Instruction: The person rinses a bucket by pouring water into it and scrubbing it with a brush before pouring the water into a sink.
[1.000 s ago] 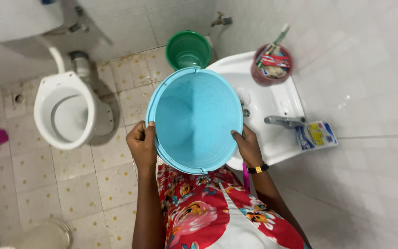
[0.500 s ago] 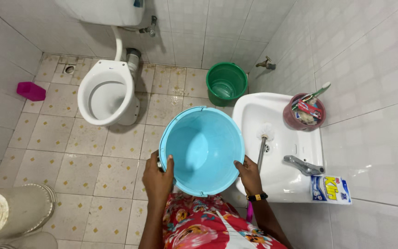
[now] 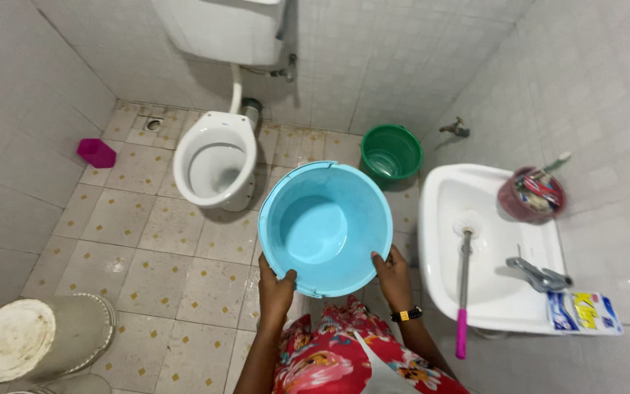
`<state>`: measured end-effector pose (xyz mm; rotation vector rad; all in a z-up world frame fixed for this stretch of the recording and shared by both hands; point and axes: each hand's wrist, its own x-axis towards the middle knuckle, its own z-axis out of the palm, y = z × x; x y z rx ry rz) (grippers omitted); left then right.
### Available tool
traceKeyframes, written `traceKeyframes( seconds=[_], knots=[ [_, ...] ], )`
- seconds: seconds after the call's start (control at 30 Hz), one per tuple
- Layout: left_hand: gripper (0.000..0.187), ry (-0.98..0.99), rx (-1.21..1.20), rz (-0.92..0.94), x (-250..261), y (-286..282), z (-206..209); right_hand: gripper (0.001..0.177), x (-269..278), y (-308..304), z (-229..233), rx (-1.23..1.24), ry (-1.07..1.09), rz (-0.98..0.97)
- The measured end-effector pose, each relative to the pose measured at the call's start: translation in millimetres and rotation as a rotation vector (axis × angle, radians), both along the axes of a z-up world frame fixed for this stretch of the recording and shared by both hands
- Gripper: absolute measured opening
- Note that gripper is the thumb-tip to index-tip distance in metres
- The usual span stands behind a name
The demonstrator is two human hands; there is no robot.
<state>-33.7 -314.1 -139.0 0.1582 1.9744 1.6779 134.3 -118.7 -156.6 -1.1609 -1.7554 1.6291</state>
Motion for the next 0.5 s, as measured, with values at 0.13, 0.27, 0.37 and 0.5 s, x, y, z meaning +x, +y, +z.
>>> traceKeyframes(
  seconds=[0.13, 0.27, 0.37, 0.5],
  knots=[
    [0.079, -0.084, -0.129, 0.086, -40.2, -48.0, 7.3, 0.041, -47.6, -39.3, -1.1, -0.07, -0.016, 0.065],
    [0.076, 0.015, -0.124, 0.125, -65.3, -99.3, 0.5, 0.041, -90.9, -79.8, -6.2, -0.089, -0.024, 0.131],
    [0.076, 0.018, -0.063, 0.212, -78.3, -135.2, -11.0, 0.04, -121.8, -105.0, -10.4, -0.099, -0.045, 0.195],
    [0.076, -0.026, 0.088, 0.38, -85.9, -179.0, -19.3, 0.038, -160.6, -132.1, -10.7, -0.129, -0.028, 0.337]
  ],
)
